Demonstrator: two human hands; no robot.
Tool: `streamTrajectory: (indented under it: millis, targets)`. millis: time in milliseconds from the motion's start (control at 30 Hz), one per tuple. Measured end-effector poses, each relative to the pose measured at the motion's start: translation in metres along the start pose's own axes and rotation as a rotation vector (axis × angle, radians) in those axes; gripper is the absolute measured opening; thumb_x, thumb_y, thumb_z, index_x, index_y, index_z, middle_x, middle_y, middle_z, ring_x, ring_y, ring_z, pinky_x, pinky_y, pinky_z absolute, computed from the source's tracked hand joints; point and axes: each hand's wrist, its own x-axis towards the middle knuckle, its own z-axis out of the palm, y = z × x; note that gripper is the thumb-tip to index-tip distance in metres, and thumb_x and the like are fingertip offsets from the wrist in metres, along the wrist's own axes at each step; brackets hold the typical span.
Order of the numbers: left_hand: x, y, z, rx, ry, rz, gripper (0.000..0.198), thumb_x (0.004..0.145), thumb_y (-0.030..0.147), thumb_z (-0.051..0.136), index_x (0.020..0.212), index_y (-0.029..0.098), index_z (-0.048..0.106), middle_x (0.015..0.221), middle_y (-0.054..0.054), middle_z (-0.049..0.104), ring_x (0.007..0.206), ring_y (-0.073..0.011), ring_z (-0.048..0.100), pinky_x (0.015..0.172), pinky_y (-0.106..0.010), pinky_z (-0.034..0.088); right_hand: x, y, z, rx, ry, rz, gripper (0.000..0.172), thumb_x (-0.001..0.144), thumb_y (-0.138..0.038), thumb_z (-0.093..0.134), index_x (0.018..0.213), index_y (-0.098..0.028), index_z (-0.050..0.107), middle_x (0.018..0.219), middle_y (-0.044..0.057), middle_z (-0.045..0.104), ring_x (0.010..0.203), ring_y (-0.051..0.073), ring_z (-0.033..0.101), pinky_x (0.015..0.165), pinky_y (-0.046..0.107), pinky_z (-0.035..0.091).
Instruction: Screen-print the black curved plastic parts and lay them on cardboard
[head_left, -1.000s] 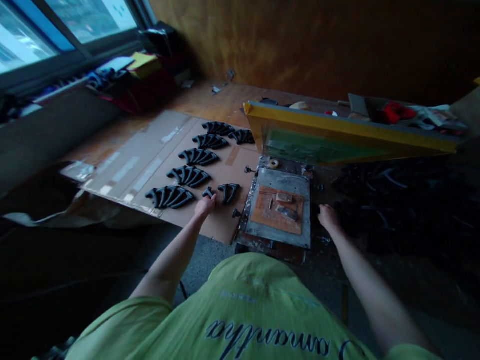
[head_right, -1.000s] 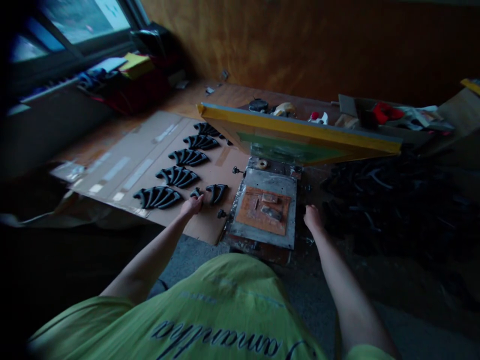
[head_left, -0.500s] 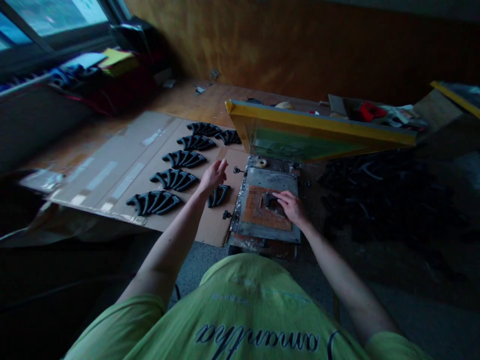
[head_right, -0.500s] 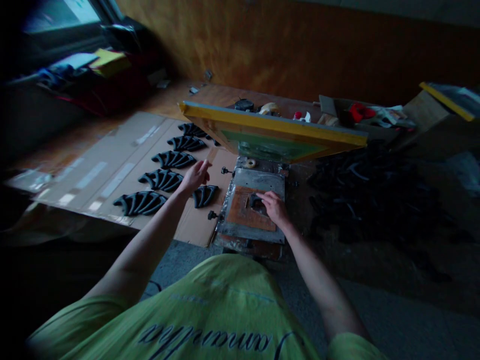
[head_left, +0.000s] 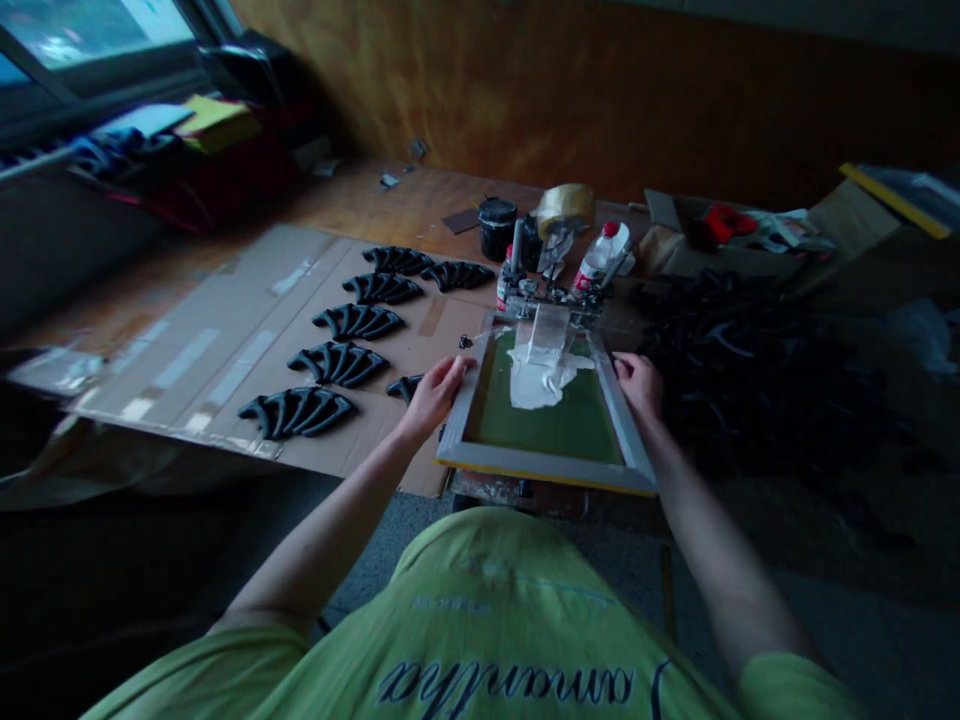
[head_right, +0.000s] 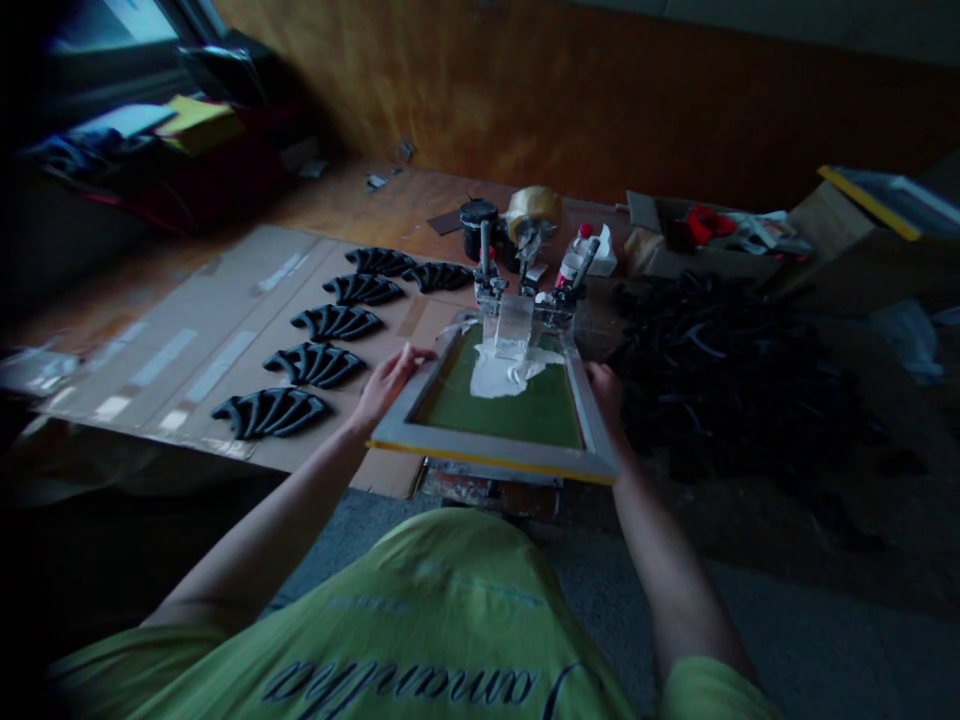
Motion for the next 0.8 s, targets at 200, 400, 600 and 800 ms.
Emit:
streamTrajectory:
  millis: [200, 400, 600, 800]
  targets:
    - [-0.015, -0.085, 0.007, 0.02, -0.019, -0.307, 0.084, 0.075, 0.057, 0.069, 0.145, 0.018, 0.045, 0.073, 0.001, 0.063, 0.057, -0.0116, 0.055, 0.05, -0.02, 0.039, 0.045, -0.048, 0.009, -0.007, 0.076, -0.149, 0.051, 0.079, -0.029, 0.075, 0.127, -0.02, 0.061, 0.127, 0.013, 0.057, 0.109, 0.026, 0.059, 0.093, 0.04, 0.05]
    - [-0.007, -0.107, 0.008, 0.041, -0.008, -0.369, 0.076, 0.076, 0.052, 0.069, 0.142, 0.019, 0.05, 0.077, -0.001, 0.067, 0.06, -0.0125, 0.058, 0.053, -0.02, 0.042, 0.014, -0.089, 0.033, -0.184, -0.326, -0.291, 0.006, 0.086, -0.017, 0.062, 0.091, -0.018, 0.065, 0.091, 0.011, 0.068, 0.093, 0.025, 0.059, 0.08, 0.033, 0.047]
    - [-0.007, -0.11, 0.007, 0.038, -0.012, -0.352, 0.065, 0.081, 0.048, 0.067, 0.136, 0.018, 0.056, 0.091, -0.005, 0.071, 0.072, -0.0149, 0.064, 0.06, -0.021, 0.048, -0.026, -0.081, 0.013, -0.107, -0.516, -0.597, 0.025, 0.084, -0.004, 0.049, 0.091, -0.017, 0.068, 0.092, 0.009, 0.07, 0.09, 0.022, 0.06, 0.076, 0.031, 0.042]
    - [-0.007, -0.108, 0.008, 0.005, 0.011, -0.353, 0.065, 0.077, 0.05, 0.07, 0.132, 0.017, 0.059, 0.09, -0.005, 0.071, 0.071, -0.0151, 0.064, 0.059, -0.021, 0.048, -0.01, -0.08, 0.012, -0.101, -0.42, -0.536, 0.011, 0.083, -0.013, 0.06, 0.084, -0.02, 0.068, 0.085, 0.006, 0.07, 0.087, 0.022, 0.061, 0.075, 0.031, 0.043]
